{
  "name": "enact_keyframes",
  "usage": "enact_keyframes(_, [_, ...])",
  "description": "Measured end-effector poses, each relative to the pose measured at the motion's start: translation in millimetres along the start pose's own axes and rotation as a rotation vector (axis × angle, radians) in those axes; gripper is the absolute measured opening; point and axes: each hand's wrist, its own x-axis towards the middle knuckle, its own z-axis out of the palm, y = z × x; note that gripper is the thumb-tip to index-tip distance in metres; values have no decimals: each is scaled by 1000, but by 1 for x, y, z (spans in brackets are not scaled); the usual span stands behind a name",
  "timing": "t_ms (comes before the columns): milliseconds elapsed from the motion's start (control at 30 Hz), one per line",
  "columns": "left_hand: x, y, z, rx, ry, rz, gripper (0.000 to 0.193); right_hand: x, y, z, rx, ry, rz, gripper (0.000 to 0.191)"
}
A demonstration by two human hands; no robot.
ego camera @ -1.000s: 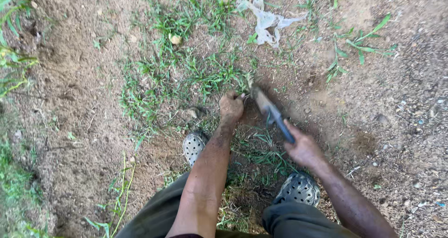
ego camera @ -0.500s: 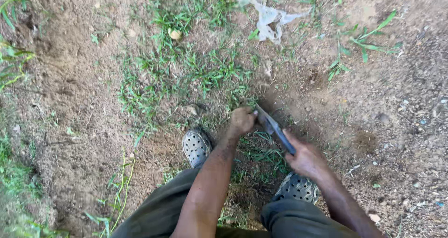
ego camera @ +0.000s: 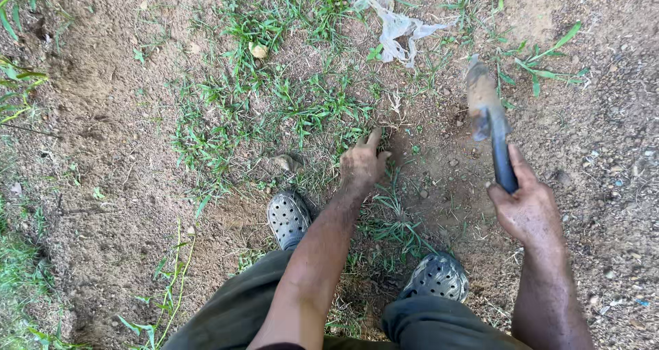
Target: The person repeatedly uses a small hand hoe to loosen soil and pull weeds from a patch of ground. They work methodically across the area, clearing small clumps of grass and debris while wearing perforated clogs.
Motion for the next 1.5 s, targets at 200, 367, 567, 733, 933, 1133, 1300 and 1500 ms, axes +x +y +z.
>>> enact_keyframes(200, [24, -21, 37, 105, 106, 87, 14, 0, 2, 73, 216, 195, -99, 92])
enact_keyframes(367, [20, -43, 51, -43, 72, -274, 16, 5, 21, 110, -159, -439, -16, 94])
enact_keyframes(567, [14, -78, 40, -87, 209, -349, 19, -5, -8, 115, -68, -118, -192, 98])
enact_keyframes(733, [15, -82, 35, -212, 423, -211, 13, -4, -12, 101, 6, -445, 21, 90])
enact_keyframes(933, [32, -78, 25, -309, 323, -277, 17, 0, -5, 120, -367, -687, -193, 89])
enact_keyframes(1133, [31, -68, 1, -246, 260, -254, 24, -40, -8, 100, -537, -844, 49, 84])
enact_keyframes(1300, [28, -41, -8, -157, -75, -479, 47, -28, -19, 48, -497, -672, -50, 85])
enact_keyframes(1500, [39, -47, 6, 50, 72, -344, 19, 1, -25, 14, -219, -272, 91, 84])
